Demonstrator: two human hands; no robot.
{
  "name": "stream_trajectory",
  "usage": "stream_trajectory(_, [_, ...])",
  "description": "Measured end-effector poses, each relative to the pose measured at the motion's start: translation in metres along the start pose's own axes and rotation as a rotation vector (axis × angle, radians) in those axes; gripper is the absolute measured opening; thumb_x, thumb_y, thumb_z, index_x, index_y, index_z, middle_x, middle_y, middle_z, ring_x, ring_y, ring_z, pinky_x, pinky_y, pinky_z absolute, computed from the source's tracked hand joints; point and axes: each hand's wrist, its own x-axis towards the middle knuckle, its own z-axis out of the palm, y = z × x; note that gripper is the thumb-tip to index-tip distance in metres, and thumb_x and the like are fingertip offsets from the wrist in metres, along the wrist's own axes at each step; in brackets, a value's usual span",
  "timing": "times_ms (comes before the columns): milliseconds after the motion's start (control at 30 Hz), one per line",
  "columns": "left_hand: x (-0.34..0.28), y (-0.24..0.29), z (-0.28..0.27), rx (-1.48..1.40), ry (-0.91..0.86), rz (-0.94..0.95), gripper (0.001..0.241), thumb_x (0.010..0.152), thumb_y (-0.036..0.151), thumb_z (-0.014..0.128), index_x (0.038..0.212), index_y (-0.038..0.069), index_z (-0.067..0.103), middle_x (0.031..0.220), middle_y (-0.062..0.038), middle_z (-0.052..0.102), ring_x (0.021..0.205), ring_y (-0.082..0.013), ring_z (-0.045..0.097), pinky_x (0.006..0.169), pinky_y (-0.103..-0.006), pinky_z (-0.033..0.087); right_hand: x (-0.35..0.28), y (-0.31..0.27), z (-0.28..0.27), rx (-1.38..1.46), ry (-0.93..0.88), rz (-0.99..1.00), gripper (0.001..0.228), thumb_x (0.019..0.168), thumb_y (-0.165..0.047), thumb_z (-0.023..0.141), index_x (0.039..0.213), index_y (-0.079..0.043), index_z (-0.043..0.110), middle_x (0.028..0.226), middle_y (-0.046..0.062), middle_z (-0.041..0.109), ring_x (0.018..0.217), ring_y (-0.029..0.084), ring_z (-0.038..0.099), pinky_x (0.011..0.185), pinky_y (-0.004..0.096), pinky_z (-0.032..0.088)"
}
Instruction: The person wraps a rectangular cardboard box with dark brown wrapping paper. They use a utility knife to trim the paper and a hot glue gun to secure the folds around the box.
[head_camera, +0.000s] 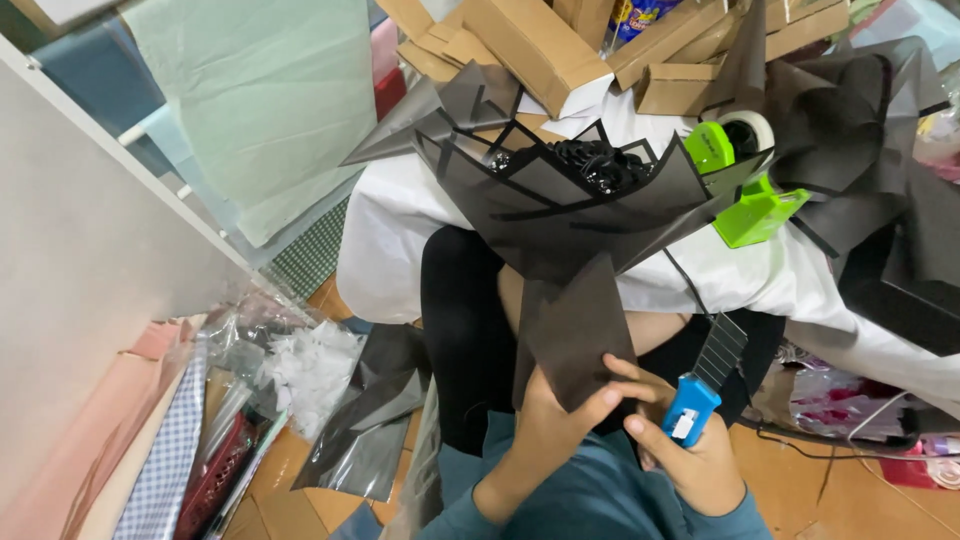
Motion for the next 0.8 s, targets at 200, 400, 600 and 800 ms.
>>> stream_trajectory(200, [0.008,-0.002,-0.006,-0.11,0.034,-0.107,0.024,0.097,0.03,0.066,0.08,0.013,0.062,0.076,0.003,0.061,0.075,-0.0105,0.06,0.071,-0.0256,0.052,0.001,0.011,0.0,-0.064,0.371,0.059,0.021,0.094,-0.006,0.065,0.108,0.007,0.07,0.098,0.017,0.065,0.041,0.022,0.054,0.042,0.031,0.047])
stream_trajectory(400, [0.012,-0.011,-0.01,-0.068,-0.033,-0.098,0.027,0.098,0.03,0.066,0.078,0.012,0.064,0.074,0.003,0.063,0.072,-0.0099,0.062,0.065,-0.0248,0.05,-0.002,0.03,-0.011,-0.213,0.301,0.132,0.036,0.079,-0.015,0.078,0.111,0.001,0.073,0.1,0.014,0.076,0.042,0.02,0.056,0.041,0.029,0.052])
stream_trajectory(600, [0.014,-0.003,-0.011,-0.008,-0.139,-0.018,0.026,0.1,0.028,0.058,0.08,0.011,0.058,0.08,0.001,0.06,0.077,-0.0111,0.059,0.07,-0.0264,0.05,0.004,0.032,0.007,-0.291,0.388,0.246,0.049,0.08,-0.019,0.083,0.045,-0.004,0.052,0.037,0.01,0.053,0.035,0.021,0.055,0.045,0.034,0.049])
stream_trajectory(800, [0.017,-0.004,-0.012,-0.018,-0.212,-0.118,0.027,0.101,0.03,0.052,0.102,0.008,0.067,0.1,-0.003,0.067,0.093,-0.0137,0.064,0.083,-0.0273,0.054,0.005,0.037,0.002,-0.334,0.434,0.286,0.029,0.082,-0.021,0.084,0.069,0.001,0.07,0.042,0.012,0.059,0.04,0.021,0.059,0.05,0.034,0.051])
